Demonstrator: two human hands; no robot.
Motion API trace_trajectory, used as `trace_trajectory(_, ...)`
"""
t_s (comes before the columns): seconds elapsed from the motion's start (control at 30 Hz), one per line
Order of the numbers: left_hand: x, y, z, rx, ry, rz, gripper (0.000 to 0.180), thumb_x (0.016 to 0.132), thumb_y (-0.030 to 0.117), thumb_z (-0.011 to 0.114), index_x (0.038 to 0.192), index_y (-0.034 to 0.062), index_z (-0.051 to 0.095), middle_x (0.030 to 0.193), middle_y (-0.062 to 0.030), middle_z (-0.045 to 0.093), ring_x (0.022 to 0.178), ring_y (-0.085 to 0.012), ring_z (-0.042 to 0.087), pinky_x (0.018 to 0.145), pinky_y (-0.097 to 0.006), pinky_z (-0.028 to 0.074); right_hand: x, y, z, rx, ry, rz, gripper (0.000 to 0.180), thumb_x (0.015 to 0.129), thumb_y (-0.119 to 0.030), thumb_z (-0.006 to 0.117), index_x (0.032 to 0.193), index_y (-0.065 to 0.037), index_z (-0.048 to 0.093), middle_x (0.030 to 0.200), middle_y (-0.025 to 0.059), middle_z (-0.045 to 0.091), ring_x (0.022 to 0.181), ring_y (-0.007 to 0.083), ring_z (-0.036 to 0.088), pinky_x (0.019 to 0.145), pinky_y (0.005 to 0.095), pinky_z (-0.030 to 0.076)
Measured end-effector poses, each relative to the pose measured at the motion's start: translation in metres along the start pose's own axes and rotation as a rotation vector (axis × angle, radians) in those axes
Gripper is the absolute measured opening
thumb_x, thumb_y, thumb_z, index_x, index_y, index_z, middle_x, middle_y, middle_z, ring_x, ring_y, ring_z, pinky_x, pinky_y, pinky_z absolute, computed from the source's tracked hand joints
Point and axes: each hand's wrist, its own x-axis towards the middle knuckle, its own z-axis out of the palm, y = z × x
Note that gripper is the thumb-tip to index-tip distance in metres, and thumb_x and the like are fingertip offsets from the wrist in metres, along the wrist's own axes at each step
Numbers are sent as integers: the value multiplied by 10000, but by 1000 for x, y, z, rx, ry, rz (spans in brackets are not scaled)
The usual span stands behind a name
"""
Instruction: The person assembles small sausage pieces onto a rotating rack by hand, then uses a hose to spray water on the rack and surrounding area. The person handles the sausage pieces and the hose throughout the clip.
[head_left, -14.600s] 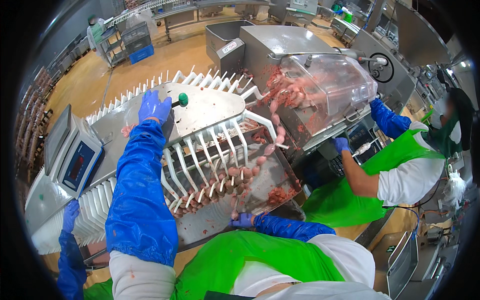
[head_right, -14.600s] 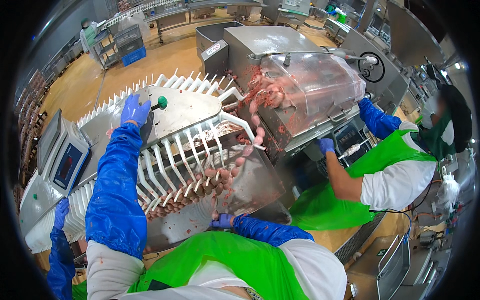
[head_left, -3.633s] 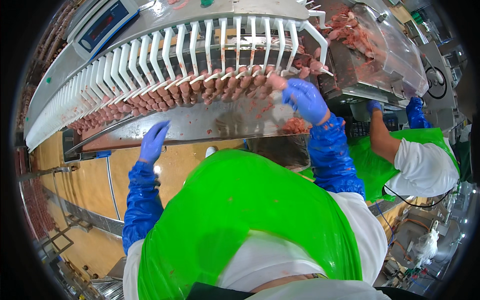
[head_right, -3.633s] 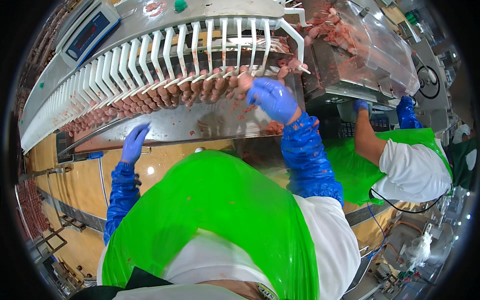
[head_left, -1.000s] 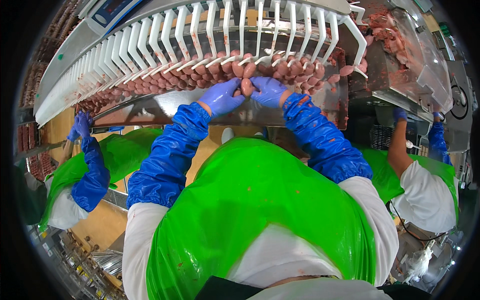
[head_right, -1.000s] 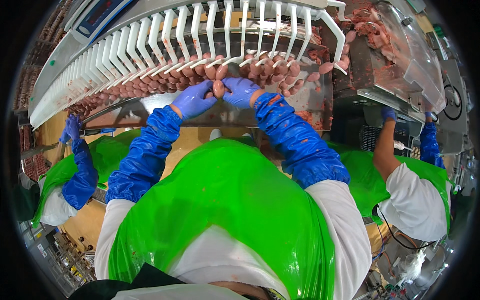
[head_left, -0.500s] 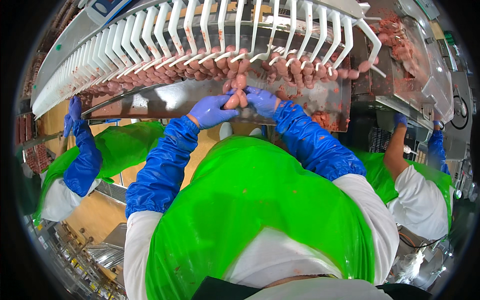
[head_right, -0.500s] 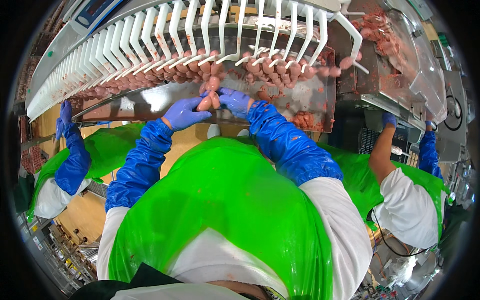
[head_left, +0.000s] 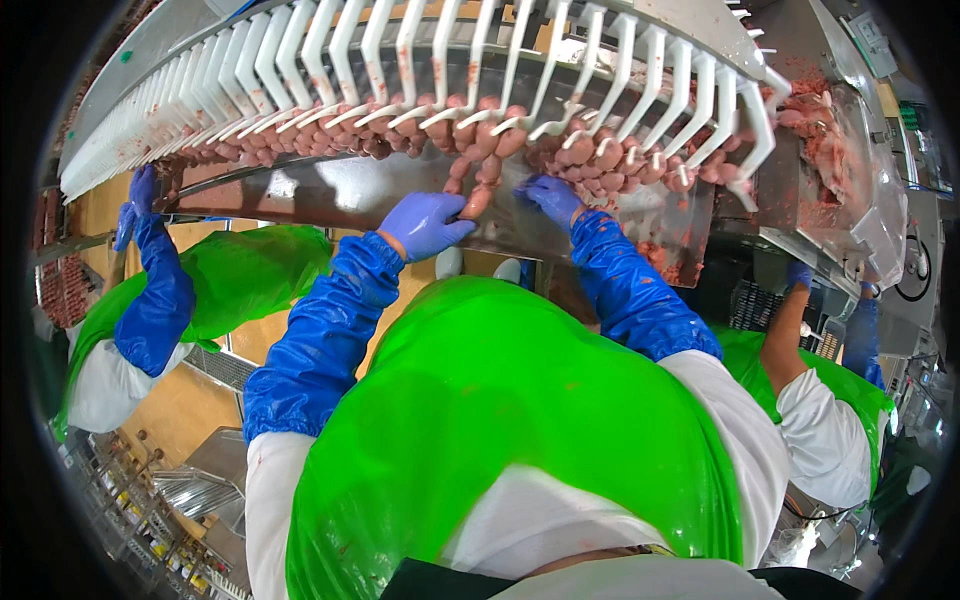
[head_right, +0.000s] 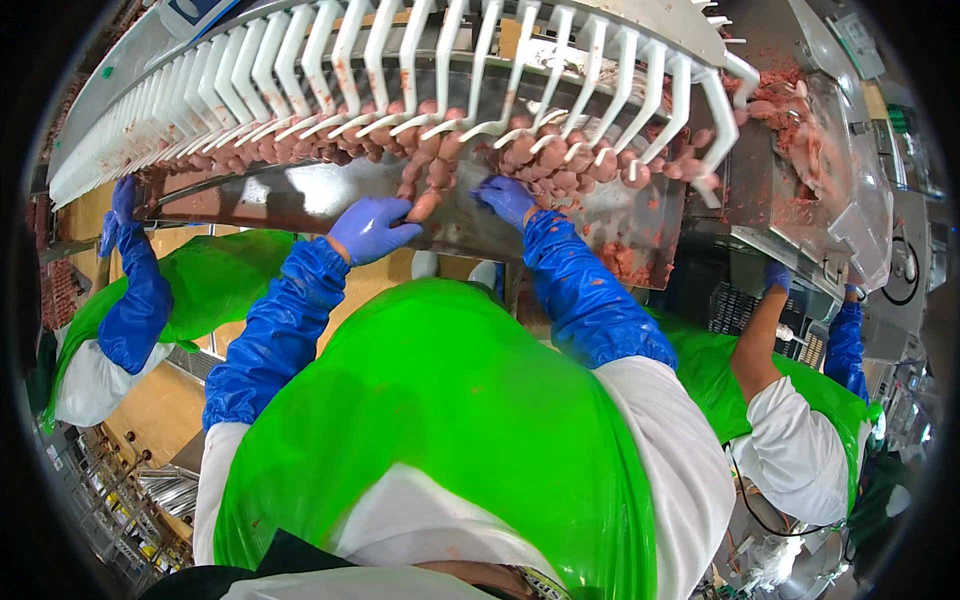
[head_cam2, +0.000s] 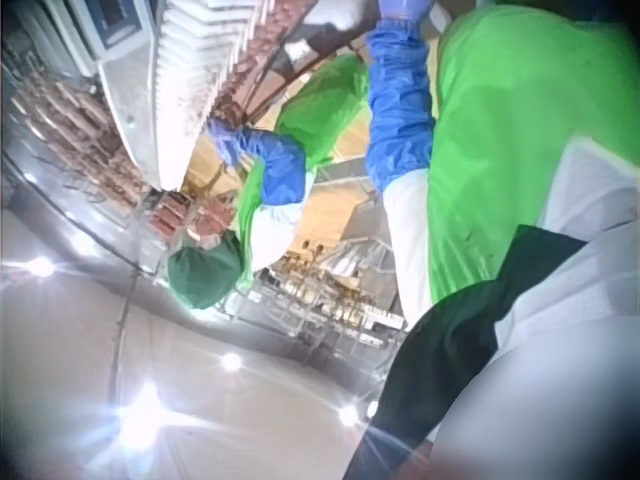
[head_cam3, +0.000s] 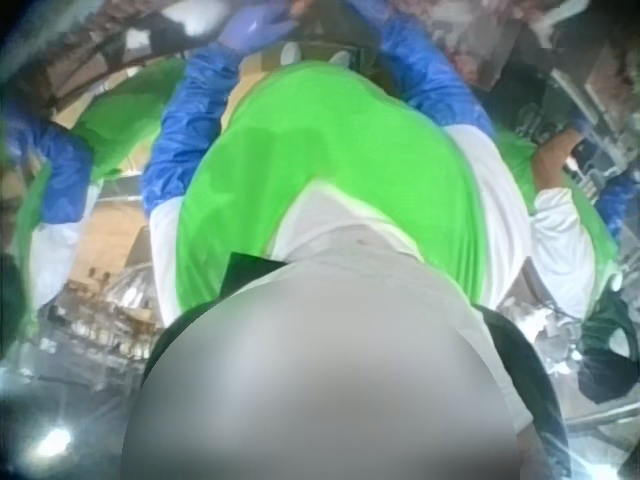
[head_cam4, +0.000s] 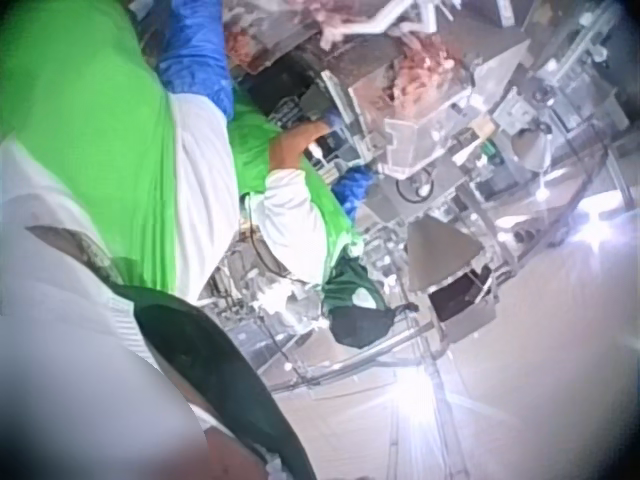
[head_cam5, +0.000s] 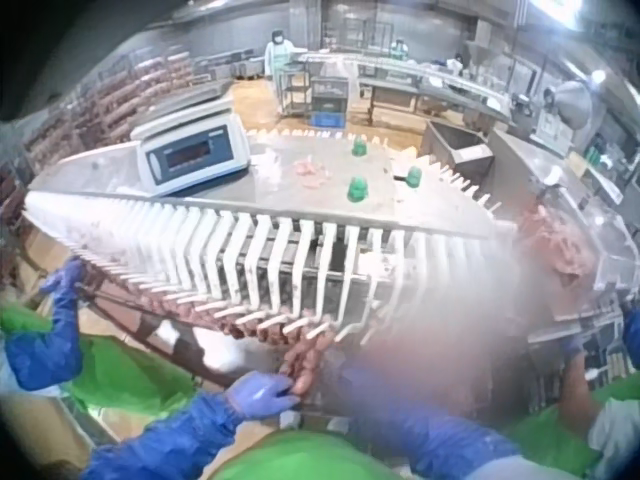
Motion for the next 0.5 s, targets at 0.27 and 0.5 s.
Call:
trace_trajectory(0.27, 1, -21, 18, 4, 73, -3, 394, 834, 298, 627, 1126, 39, 573, 974, -200, 625, 882, -388, 595, 778, -441, 469, 37, 42, -23, -1045, 796, -286, 300, 897, -247, 484, 1153, -146, 605, 1149, 126, 636, 1073, 328, 583, 925, 439, 423)
trace_trajectory(0.5, 20, 14, 30, 66, -17, 320, 479, 831, 232, 598, 1264, 46, 514, 1218, -175, 553, 1154, -350, 502, 974, -430, 419, -4, 26, 59, -1163, 471, -155, 378, 867, -366, 511, 1123, -103, 598, 1098, 154, 630, 996, 301, 615, 848, 445, 467)
